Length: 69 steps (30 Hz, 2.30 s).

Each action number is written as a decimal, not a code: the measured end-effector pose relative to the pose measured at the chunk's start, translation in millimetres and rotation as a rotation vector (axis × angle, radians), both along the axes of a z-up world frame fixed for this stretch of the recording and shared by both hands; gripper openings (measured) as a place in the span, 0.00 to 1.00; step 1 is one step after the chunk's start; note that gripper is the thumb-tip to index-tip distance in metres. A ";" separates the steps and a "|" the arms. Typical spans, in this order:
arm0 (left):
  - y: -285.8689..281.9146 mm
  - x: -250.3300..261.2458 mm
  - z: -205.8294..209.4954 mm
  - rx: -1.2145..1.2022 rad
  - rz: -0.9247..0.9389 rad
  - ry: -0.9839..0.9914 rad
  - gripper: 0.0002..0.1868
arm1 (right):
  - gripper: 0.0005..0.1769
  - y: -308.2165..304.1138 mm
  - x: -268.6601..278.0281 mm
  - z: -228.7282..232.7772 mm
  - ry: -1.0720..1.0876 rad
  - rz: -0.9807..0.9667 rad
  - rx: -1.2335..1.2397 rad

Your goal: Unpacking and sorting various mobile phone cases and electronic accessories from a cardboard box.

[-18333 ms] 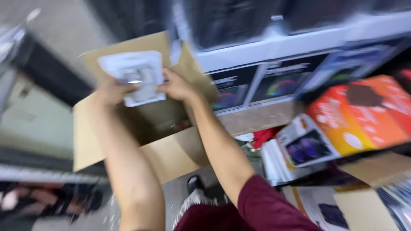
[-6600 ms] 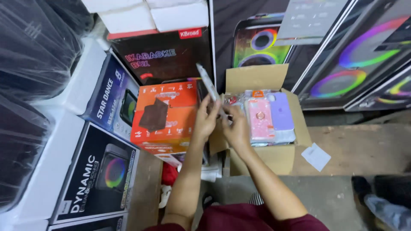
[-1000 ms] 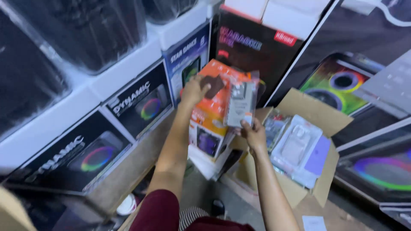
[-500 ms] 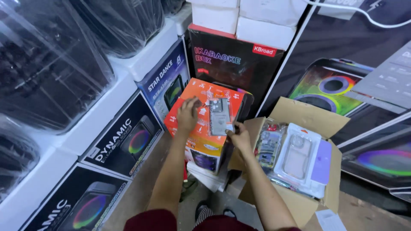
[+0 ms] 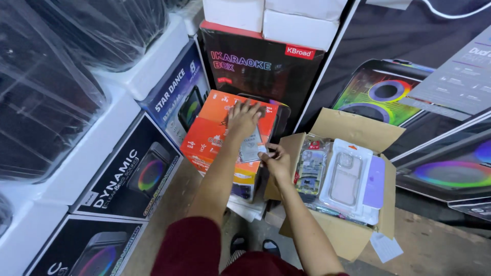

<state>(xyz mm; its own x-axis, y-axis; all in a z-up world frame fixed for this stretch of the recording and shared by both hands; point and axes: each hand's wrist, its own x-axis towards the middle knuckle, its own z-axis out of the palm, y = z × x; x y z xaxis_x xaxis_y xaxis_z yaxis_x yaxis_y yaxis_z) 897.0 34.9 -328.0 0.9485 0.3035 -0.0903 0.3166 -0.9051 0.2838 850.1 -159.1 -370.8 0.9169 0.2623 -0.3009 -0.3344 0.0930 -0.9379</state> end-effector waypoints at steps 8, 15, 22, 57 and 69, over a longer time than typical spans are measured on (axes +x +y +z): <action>-60.2 -76.6 22.6 -0.024 -0.228 -0.103 0.25 | 0.20 -15.6 13.0 -17.0 0.031 0.045 -0.031; 1.1 3.9 8.0 0.022 0.110 0.003 0.28 | 0.23 -1.3 3.1 -1.0 0.095 0.005 0.024; -84.6 -107.1 36.3 -0.073 -0.002 -0.072 0.26 | 0.17 -5.7 21.1 -35.4 -0.134 0.016 -0.081; 14.4 -14.5 -11.8 -0.174 0.167 0.040 0.29 | 0.38 13.9 -1.7 -22.3 -0.065 0.091 -0.234; -19.8 -15.7 15.3 0.083 -0.193 -0.100 0.24 | 0.20 7.2 -15.5 41.2 -0.038 0.115 -0.067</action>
<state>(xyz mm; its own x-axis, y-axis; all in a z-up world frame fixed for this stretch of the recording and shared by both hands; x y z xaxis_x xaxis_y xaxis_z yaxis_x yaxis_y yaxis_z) 881.3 15.1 -312.7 0.9927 0.1182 0.0247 0.1095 -0.9676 0.2275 834.6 -151.9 -329.6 0.8931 0.3466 -0.2867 -0.3031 -0.0071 -0.9529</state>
